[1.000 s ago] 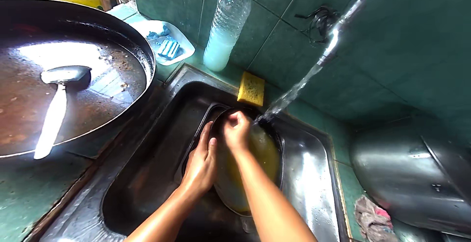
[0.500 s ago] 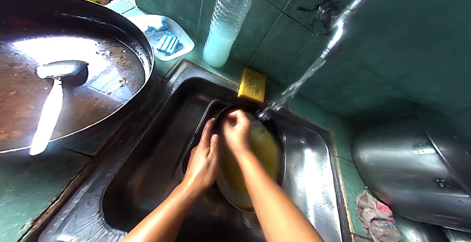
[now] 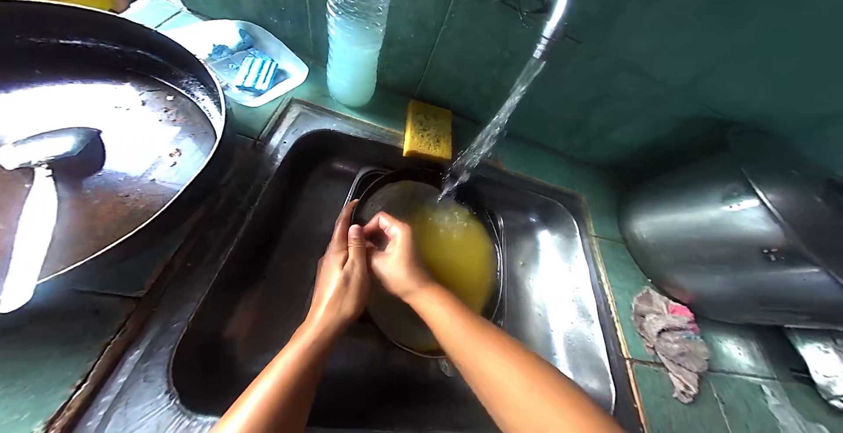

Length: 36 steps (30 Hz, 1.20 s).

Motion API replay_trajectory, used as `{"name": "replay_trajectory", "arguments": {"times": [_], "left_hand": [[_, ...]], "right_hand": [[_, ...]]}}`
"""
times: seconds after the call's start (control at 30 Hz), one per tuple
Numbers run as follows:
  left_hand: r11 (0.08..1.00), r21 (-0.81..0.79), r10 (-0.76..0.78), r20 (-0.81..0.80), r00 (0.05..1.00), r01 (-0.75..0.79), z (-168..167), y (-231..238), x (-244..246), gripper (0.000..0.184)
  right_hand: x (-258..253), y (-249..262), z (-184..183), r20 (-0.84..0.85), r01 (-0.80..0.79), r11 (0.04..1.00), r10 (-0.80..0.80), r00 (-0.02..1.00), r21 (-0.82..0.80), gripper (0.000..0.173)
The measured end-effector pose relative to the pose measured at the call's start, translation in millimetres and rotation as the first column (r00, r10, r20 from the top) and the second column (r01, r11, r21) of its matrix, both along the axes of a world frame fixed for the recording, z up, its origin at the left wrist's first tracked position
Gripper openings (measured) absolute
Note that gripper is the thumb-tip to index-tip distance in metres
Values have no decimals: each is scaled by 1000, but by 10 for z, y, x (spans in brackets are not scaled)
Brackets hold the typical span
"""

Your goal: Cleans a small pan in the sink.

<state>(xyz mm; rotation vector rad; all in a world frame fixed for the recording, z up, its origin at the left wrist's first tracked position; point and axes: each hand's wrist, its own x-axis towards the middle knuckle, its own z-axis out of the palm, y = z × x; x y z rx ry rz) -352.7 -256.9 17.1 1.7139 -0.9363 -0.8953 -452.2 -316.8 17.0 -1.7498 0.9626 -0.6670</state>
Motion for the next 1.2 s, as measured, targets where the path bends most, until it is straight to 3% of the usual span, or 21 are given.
{"name": "replay_trajectory", "arguments": {"times": [0.1, 0.17, 0.27, 0.37, 0.47, 0.53, 0.6, 0.67, 0.8, 0.87, 1.03, 1.1, 1.2], "left_hand": [[999, -6, -42, -27, 999, 42, -11, 5, 12, 56], [998, -18, -58, -34, 998, 58, 0, -15, 21, 57], [998, 0, -56, -21, 998, 56, 28, -15, -31, 55], [1000, -2, -14, 0, 1000, 14, 18, -7, -16, 52], [999, -14, -36, -12, 999, 36, -3, 19, -7, 54], [998, -10, -69, -23, 997, 69, 3, 6, -14, 56], [998, -6, -69, -25, 997, 69, 8, -18, -32, 57], [999, 2, -49, -10, 999, 49, 8, -21, -60, 57], [999, -5, -31, 32, 999, 31, 24, -8, -52, 56], [1000, -7, -27, 12, 1000, 27, 30, 10, -18, 55], [998, 6, -59, -53, 997, 59, 28, -4, 4, 57], [999, 19, -44, -50, 998, 45, 16, -18, -32, 57], [999, 8, -51, -24, 998, 51, 25, -2, -19, 56]], "right_hand": [[-621, 148, 70, -183, -381, 918, 395, 900, 111, 10], [-889, 227, 123, -277, -488, 857, 515, 811, 165, 12], [-585, 230, 133, -288, -320, 947, 305, 908, -8, 12], [-30, -90, 62, -113, -90, 980, 71, 991, -175, 13], [-183, -36, 7, -118, -189, 968, 171, 978, -164, 14], [-538, 149, 41, -234, -361, 931, 342, 910, -45, 14], [-729, 283, 64, -243, -393, 919, 388, 889, 30, 12], [-581, 268, 74, -242, -272, 962, 264, 934, 2, 15], [3, -258, 92, -195, 54, 986, -85, 977, -156, 14], [46, -266, 106, -175, 51, 984, -82, 981, -172, 14], [-386, 252, 154, -231, -287, 957, 274, 934, -27, 20], [-296, 158, 136, -219, -219, 972, 196, 956, -85, 15], [26, -239, 135, -176, 16, 985, -47, 983, -173, 12]]}}
